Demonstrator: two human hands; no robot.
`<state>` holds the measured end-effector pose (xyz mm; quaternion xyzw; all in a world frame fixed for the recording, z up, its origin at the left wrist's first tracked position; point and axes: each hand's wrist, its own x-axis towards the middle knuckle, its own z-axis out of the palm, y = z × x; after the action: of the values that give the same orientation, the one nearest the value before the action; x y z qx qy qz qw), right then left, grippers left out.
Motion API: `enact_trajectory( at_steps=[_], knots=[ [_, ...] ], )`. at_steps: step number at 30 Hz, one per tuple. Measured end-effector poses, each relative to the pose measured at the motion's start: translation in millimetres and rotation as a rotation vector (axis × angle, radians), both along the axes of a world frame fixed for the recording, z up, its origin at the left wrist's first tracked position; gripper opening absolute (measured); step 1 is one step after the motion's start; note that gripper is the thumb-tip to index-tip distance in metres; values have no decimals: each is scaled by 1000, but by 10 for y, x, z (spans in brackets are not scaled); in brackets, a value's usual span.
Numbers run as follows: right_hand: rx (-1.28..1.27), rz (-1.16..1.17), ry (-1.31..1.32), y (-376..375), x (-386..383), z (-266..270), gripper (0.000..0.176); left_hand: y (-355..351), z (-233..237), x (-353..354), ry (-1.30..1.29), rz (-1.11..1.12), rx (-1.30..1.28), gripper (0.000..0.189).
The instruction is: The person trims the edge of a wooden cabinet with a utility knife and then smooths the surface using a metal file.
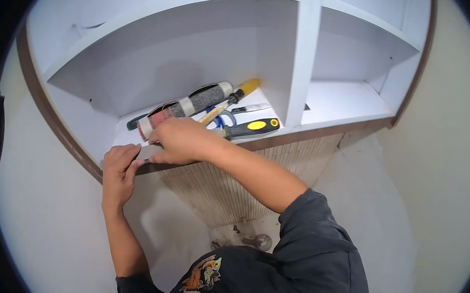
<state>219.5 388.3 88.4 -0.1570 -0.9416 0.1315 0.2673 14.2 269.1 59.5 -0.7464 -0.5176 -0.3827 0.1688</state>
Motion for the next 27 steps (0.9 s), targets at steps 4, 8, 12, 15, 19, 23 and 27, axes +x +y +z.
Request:
enact_trajectory(
  at_steps=[4,8,12,15,19,23,27],
  knots=[
    [26,-41,-23,-61,26,11,40,-19,20,-44,-3,-23,-60,28],
    [84,-77,9,-77,52,-40,38,12,42,-74,0,-50,-137,27],
    [355,-145,151,-149,185,-131,33,73,6,-86,-81,-64,-167,25],
    [469,-257,240,-233,418,-287,28,90,20,-94,-78,-42,-153,24],
    [550,-318,295,-143,523,-413,23,201,-44,-105,-86,-53,-133,24],
    [535,-313,300,-97,496,-339,21,303,-45,-108,-166,-60,-187,24],
    [545,-311,287,-94,511,-357,23,319,-11,-60,-180,-34,-230,25]
  ],
)
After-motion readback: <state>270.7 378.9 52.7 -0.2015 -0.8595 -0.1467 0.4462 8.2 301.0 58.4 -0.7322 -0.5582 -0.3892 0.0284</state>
